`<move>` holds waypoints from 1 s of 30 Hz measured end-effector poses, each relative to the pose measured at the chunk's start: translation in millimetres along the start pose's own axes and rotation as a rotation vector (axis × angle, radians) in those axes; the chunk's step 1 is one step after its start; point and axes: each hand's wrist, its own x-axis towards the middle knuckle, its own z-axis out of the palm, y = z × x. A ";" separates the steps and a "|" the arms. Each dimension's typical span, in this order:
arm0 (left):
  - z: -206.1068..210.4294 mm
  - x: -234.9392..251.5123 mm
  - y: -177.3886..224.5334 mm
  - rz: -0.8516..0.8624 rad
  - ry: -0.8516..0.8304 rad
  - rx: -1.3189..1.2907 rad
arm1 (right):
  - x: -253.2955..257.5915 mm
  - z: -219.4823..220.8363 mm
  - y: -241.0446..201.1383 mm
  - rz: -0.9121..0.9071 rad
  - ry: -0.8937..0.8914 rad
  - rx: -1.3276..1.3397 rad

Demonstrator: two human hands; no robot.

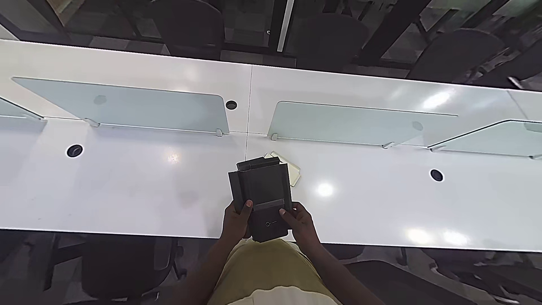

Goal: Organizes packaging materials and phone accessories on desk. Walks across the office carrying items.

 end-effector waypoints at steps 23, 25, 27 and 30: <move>-5.5 8.6 22.5 -0.073 -0.414 0.186 | 7.3 34.6 -141.5 -0.663 -0.550 -1.638; -4.6 5.6 11.9 0.021 -0.448 0.092 | 13.5 55.1 -128.7 -0.679 -0.541 -1.619; -4.5 1.6 1.6 0.017 -0.358 0.038 | 19.9 64.7 -110.7 -0.675 -0.474 -1.522; -8.7 -8.2 -0.4 -0.111 -0.204 -0.035 | 27.7 66.4 -76.4 -0.695 -0.263 -1.343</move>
